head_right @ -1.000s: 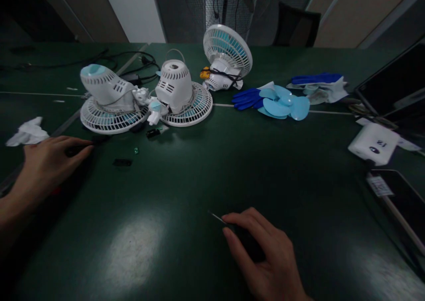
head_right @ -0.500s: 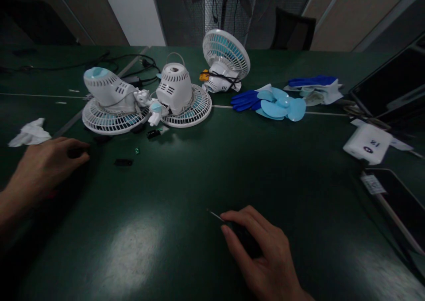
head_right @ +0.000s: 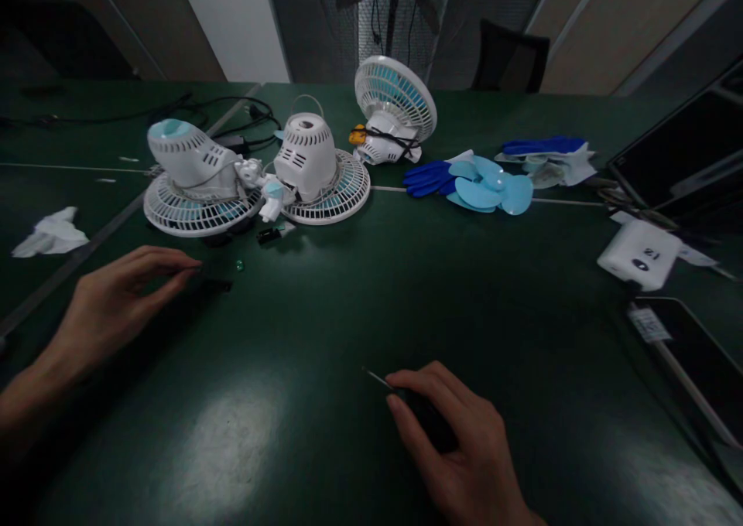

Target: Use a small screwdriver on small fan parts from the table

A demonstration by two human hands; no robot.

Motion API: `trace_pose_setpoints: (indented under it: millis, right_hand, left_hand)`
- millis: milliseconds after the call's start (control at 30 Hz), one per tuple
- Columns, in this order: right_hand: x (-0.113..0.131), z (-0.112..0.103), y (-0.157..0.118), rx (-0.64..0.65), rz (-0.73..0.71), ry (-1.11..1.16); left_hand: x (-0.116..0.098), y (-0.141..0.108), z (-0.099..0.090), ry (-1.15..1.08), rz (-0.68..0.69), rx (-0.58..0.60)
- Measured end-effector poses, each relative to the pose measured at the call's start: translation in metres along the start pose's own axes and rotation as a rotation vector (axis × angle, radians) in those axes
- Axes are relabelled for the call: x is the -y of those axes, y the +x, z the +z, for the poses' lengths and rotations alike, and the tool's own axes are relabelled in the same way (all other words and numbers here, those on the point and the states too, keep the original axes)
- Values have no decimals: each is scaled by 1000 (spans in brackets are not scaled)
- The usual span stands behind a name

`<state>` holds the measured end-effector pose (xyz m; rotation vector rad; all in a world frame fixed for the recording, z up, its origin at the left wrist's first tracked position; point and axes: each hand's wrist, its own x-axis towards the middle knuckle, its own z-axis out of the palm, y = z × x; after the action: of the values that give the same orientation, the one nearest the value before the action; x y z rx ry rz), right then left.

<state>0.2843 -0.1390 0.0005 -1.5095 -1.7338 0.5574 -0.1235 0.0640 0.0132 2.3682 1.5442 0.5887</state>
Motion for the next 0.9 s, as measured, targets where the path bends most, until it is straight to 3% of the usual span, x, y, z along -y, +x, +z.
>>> trace_pose_setpoints:
  millis: [233,433,700,900]
  right_hand:
    - [2,-1,2,-10,0,11]
    - [0,-1,0,-1,13,12]
    - [2,-1,2,0,10,15]
    - [3,-1,2,-12,21,15]
  left_hand:
    - [2,-17,12,-181,-114,-21]
    - [-3,-10,14,-295,-87,-26]
    - [-5,-4,19,-288,-205,23]
    - [-5,-9,24,-293,-186,-41]
